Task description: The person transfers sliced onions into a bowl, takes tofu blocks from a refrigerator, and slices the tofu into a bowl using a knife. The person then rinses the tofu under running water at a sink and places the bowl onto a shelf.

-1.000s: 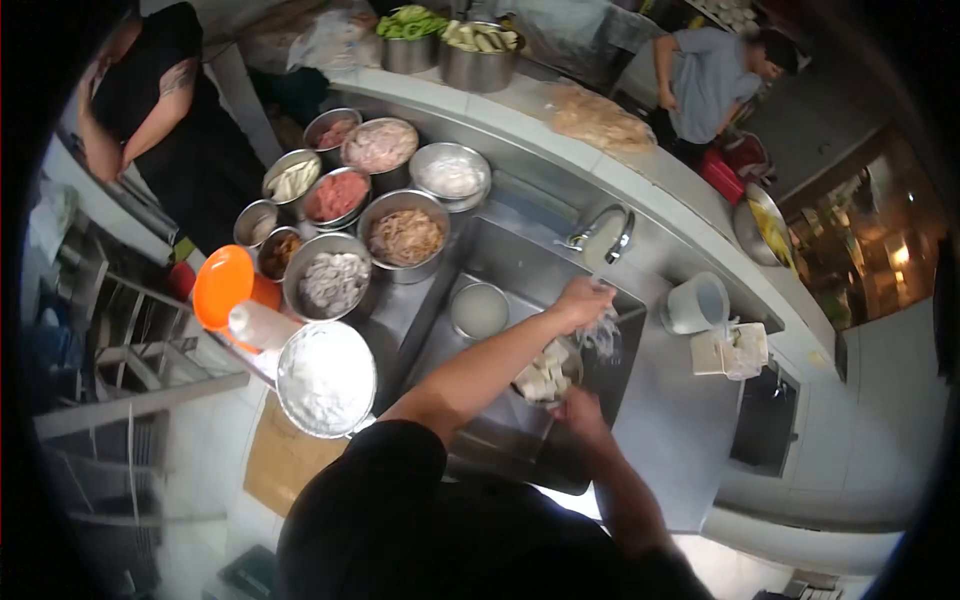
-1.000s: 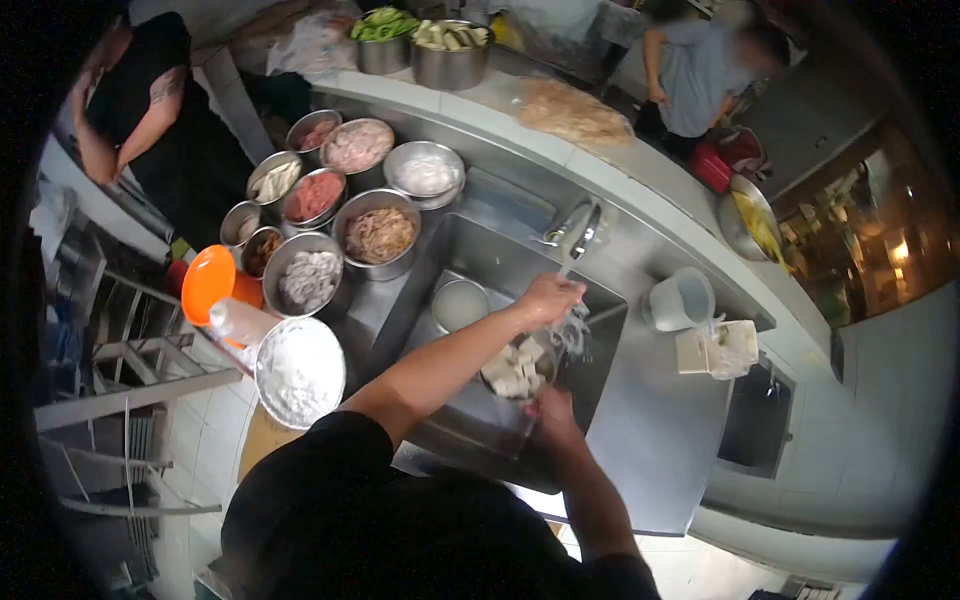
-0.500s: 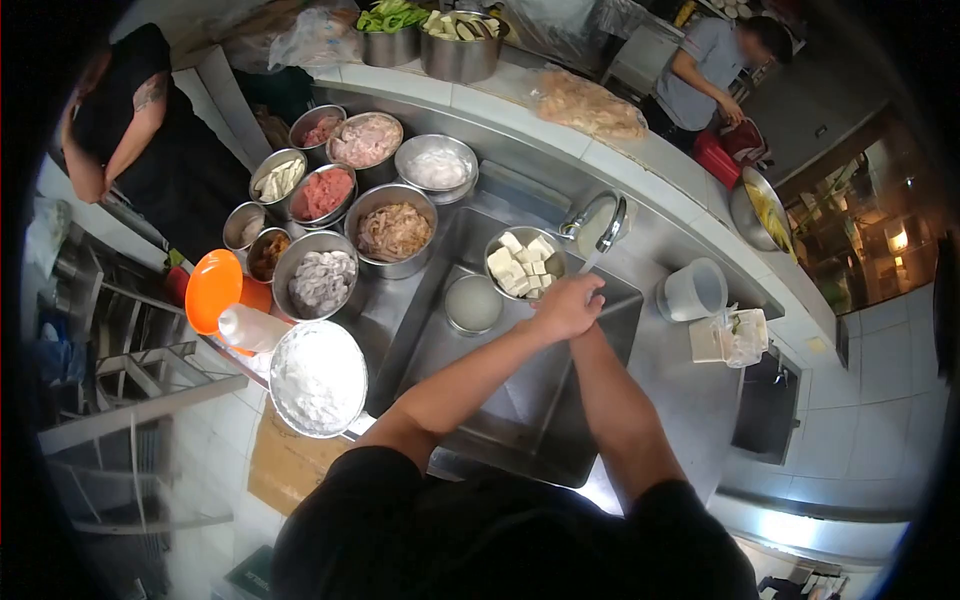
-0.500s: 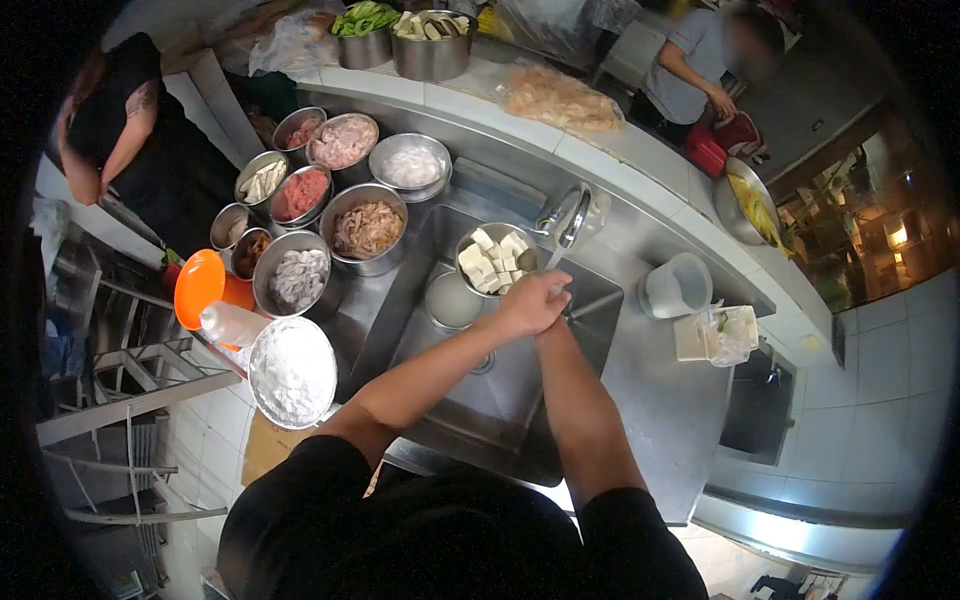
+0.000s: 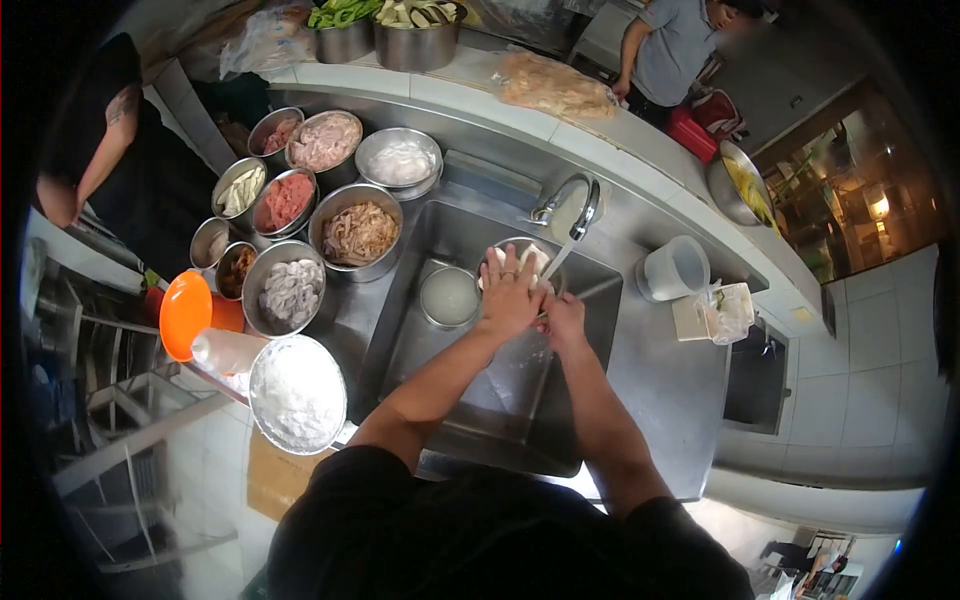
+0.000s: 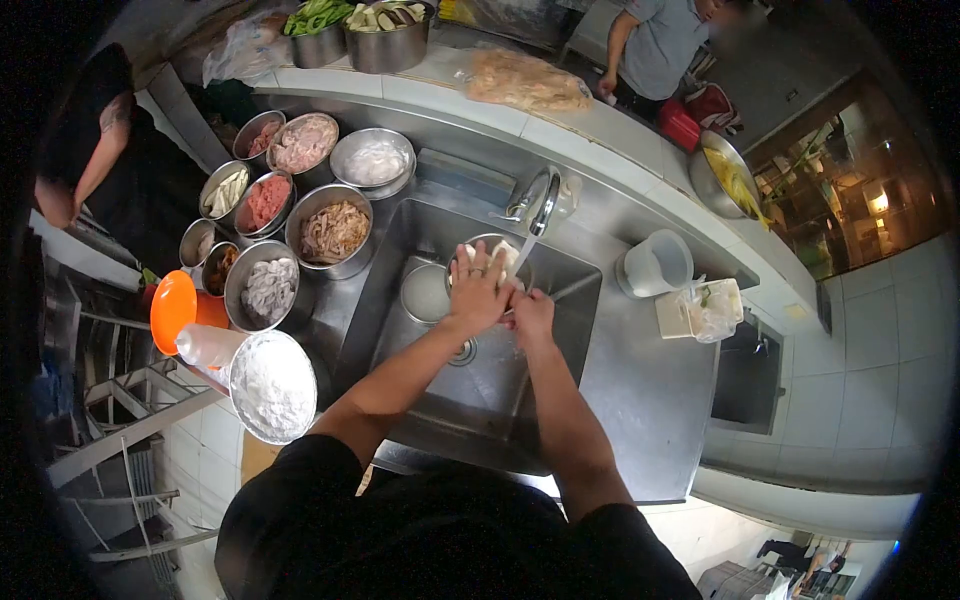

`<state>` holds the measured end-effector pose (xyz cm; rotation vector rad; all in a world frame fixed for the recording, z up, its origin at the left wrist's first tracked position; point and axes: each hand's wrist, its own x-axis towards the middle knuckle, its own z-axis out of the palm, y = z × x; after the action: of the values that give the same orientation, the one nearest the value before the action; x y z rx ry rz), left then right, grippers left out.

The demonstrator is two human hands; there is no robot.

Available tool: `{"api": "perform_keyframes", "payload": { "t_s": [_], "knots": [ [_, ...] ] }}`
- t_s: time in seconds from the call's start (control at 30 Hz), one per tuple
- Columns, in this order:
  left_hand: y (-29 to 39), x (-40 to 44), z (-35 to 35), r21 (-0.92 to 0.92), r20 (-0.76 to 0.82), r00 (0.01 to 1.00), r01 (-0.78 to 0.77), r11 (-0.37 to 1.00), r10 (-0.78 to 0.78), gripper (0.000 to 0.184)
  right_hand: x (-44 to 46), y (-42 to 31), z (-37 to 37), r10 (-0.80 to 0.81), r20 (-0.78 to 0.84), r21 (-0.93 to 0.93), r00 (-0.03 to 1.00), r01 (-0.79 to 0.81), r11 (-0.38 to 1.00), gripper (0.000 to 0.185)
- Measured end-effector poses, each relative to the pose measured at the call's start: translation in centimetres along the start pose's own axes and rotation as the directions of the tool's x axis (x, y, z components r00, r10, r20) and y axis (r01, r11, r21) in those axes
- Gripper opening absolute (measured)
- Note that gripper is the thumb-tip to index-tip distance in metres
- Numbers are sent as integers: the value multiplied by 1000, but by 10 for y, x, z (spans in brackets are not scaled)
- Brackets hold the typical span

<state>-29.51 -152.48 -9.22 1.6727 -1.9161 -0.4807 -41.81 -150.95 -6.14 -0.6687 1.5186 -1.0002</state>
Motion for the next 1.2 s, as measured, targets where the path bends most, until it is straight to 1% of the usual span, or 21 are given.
{"api": "perform_keyframes", "payload": {
  "t_s": [0.1, 0.13, 0.2, 0.23, 0.3, 0.33, 0.37, 0.43, 0.5, 0.63, 0.73, 0.8, 0.9, 0.93, 0.97, 1.0, 1.03, 1.07, 1.1, 1.17, 1.2],
  "knots": [
    [-4, 7, -5, -112, -101, 990, 90, 990, -101, 60, 16, -26, 11, -61, 60, -196, 996, 71, 978, 10],
    [-1, 10, -10, -102, -110, 990, 82, 991, -93, 60, 21, -28, 12, -76, 73, -270, 994, 93, 958, 10],
    [6, 16, -23, -82, -128, 989, 65, 995, -75, 60, 12, -36, 13, -86, 63, -192, 994, 97, 977, 9],
    [9, 19, -29, -34, -124, 992, 8, 999, -12, 60, 9, -39, 13, -90, 58, -153, 994, 98, 983, 9],
    [19, 23, -35, 93, -62, 989, -130, 987, 136, 60, 14, -11, -7, -61, 96, 79, 993, 54, 995, 8],
    [23, 25, -34, 152, -24, 978, -200, 968, 206, 60, 12, 4, -17, -49, 117, 193, 992, 26, 981, 8],
    [26, 24, -31, 229, 82, 960, -281, 932, 269, 63, 4, 14, -20, -23, 91, 312, 996, -6, 950, 8],
    [38, 14, -27, 297, 194, 928, -363, 883, 316, 65, -14, 34, -22, 36, 46, 536, 998, -56, 843, 12],
    [45, 7, -30, 315, 308, 899, -406, 858, 313, 69, -15, 50, -29, 46, 45, 543, 998, -63, 837, 14],
    [39, 1, -18, 221, 263, 917, -361, 906, 301, 67, -17, 59, -40, 46, 105, 523, 993, -95, 847, 15],
    [40, 2, -24, 135, 208, 923, -354, 925, 323, 60, -18, 61, -39, 110, 71, 494, 991, -131, 859, 8],
    [41, 14, -29, 71, 168, 931, -341, 938, 325, 54, -21, 66, -47, 111, 22, 475, 994, -108, 873, 4],
    [32, 52, -33, -210, 141, 983, -83, 974, 115, 47, -38, 76, -65, 130, -18, 431, 991, -109, 896, 8],
    [27, 65, -24, -241, 37, 997, 68, 968, -61, 33, -46, 79, -73, 139, -28, 414, 990, -115, 903, 10],
    [18, 79, -7, -288, -58, 969, 212, 934, -239, 21, -56, 83, -83, 131, -2, 429, 991, -118, 896, 12],
    [2, 100, 14, -552, 72, 910, 378, 744, -409, 24, -65, 90, -91, 134, -25, 405, 991, -112, 908, 13],
    [-14, 120, 34, -729, 251, 817, 512, 454, -519, 27, -73, 97, -97, 138, -50, 380, 989, -109, 919, 13],
    [-28, 139, 47, -809, 321, 812, 503, 305, -487, 32, -81, 103, -103, 142, -74, 354, 987, -107, 929, 14],
    [-41, 155, 59, -859, 388, 807, 492, 143, -446, 37, -92, 105, -108, 179, -74, 381, 981, -138, 914, 18],
    [-31, 151, 69, -876, 181, 922, 309, 370, -343, 46, -113, 108, -116, 193, -78, 386, 978, -149, 910, 21],
    [-14, 135, 69, -709, -61, 982, 85, 701, -180, 50, -122, 109, -116, 198, -70, 390, 978, -156, 907, 23]
  ]
}}
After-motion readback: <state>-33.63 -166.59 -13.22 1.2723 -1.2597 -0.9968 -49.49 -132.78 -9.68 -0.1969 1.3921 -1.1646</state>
